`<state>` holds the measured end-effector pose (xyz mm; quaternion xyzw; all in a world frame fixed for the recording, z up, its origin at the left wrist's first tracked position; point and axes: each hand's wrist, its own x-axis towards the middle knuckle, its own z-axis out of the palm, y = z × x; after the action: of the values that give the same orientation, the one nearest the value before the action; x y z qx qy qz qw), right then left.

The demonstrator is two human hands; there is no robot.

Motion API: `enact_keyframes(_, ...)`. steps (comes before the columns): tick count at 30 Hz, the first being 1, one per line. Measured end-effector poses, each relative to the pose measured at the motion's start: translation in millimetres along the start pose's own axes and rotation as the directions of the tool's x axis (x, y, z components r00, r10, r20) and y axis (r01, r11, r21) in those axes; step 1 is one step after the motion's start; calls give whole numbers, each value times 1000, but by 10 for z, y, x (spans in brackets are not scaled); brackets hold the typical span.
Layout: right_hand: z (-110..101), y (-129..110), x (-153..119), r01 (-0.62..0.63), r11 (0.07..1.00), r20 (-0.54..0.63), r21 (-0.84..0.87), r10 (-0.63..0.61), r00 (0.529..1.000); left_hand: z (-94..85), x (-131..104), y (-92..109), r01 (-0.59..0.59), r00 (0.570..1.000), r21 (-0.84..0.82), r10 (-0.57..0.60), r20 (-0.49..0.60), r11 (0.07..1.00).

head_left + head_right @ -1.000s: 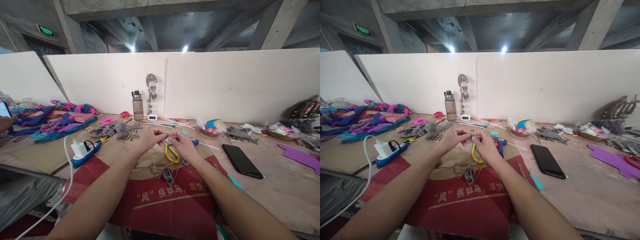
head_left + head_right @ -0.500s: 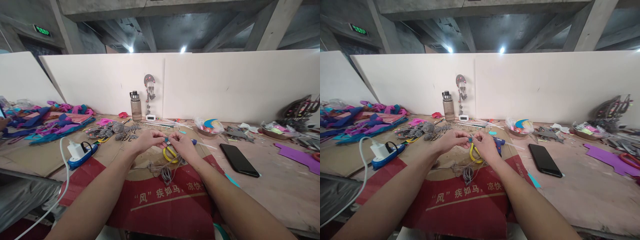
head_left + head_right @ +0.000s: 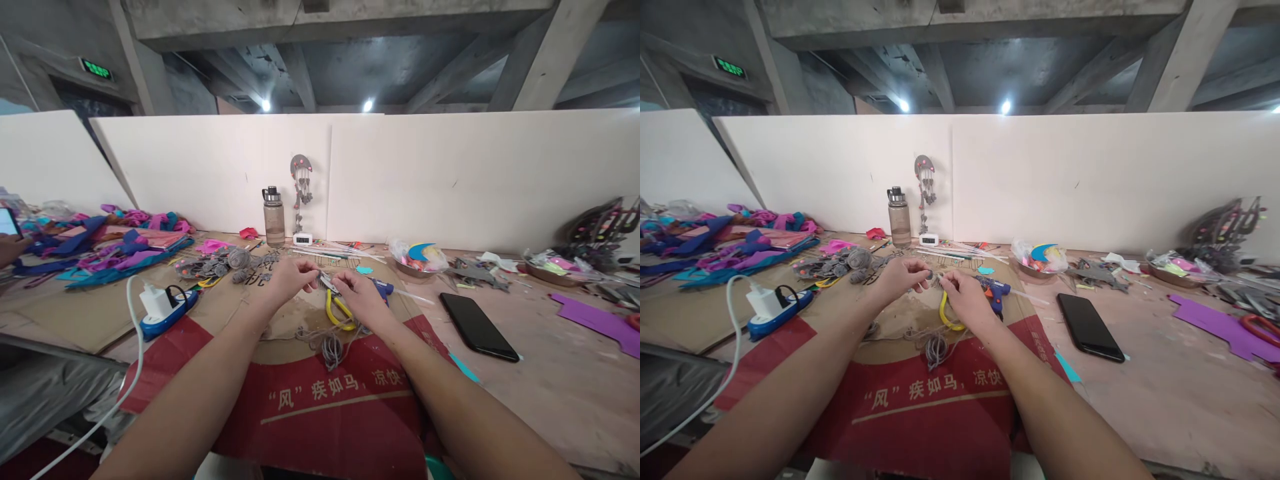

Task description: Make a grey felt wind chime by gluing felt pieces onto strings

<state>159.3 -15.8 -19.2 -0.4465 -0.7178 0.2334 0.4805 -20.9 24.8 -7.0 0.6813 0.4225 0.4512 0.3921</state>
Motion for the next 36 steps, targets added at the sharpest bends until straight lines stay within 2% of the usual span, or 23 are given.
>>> enact_keyframes(4, -5, 3, 1, -49, 991, 35, 122, 45, 998, -129, 88, -113, -14, 982, 41, 22, -185, 999)
enact_keyframes(8, -13, -126, -55, -193, 929, 139, 316, 156, 978, -298, 196, -291, -7, 945, 60, 26, -327, 998)
enact_keyframes(11, -40, -274, -114, -249, 838, 228, 485, 153, 961, -430, 269, -381, -18, 911, -70, -13, -412, 997)
enact_keyframes(13, -76, -362, -146, -232, 776, 237, 586, 110, 965, -497, 297, -402, -52, 876, -269, -85, -475, 962)
enact_keyframes(15, -125, -425, -166, -177, 710, 196, 682, 55, 979, -535, 312, -408, -91, 838, -438, -169, -519, 895)
enact_keyframes(17, -183, -468, -177, -116, 647, 145, 754, 9, 989, -552, 325, -414, -91, 819, -482, -210, -534, 871)
enact_keyframes(19, -239, -507, -188, -57, 626, 107, 778, -42, 993, -561, 342, -425, -83, 807, -504, -238, -540, 860)
enact_keyframes(21, -280, -563, -208, 21, 708, 124, 706, -153, 980, -579, 364, -433, -113, 799, -547, -251, -546, 829)
enact_keyframes(22, -290, -600, -222, 80, 778, 186, 623, -246, 951, -593, 375, -432, -142, 792, -570, -253, -555, 809)
enact_keyframes(24, -290, -671, -247, 248, 877, 385, 412, -414, 825, -627, 391, -417, -186, 774, -608, -266, -575, 771)
enact_keyframes(25, -285, -694, -251, 326, 891, 462, 315, -445, 767, -641, 395, -403, -206, 775, -622, -263, -575, 756)
enact_keyframes(26, -283, -698, -244, 377, 900, 496, 220, -436, 751, -651, 393, -384, -222, 779, -631, -254, -573, 744)
enact_keyframes(27, -291, -680, -225, 397, 911, 484, 115, -400, 778, -653, 387, -362, -235, 790, -636, -237, -566, 735)
enact_keyframes(28, -313, -634, -192, 376, 926, 415, -6, -340, 844, -646, 376, -337, -242, 803, -637, -217, -555, 731)
enact_keyframes(29, -352, -561, -149, 320, 936, 306, -144, -265, 914, -630, 359, -309, -242, 816, -635, -199, -542, 734)
enact_keyframes(30, -410, -462, -98, 241, 926, 190, -289, -192, 963, -607, 339, -281, -236, 831, -629, -182, -526, 741)
enact_keyframes(31, -481, -341, -45, 139, 903, 30, -407, -139, 990, -578, 316, -253, -223, 843, -619, -170, -511, 753)
enact_keyframes(32, -558, -205, 4, 28, 862, -97, -506, -89, 991, -545, 293, -228, -216, 851, -603, -154, -501, 768)
enact_keyframes(33, -634, -61, 43, -76, 804, -168, -590, -30, 985, -511, 271, -206, -214, 855, -582, -138, -500, 785)
enact_keyframes(35, -743, 217, 84, -248, 682, -215, -688, 135, 967, -446, 236, -176, -226, 853, -519, -90, -514, 824)
enact_keyframes(36, -765, 337, 86, -266, 671, -188, -692, 188, 964, -416, 225, -170, -235, 852, -485, -62, -520, 843)
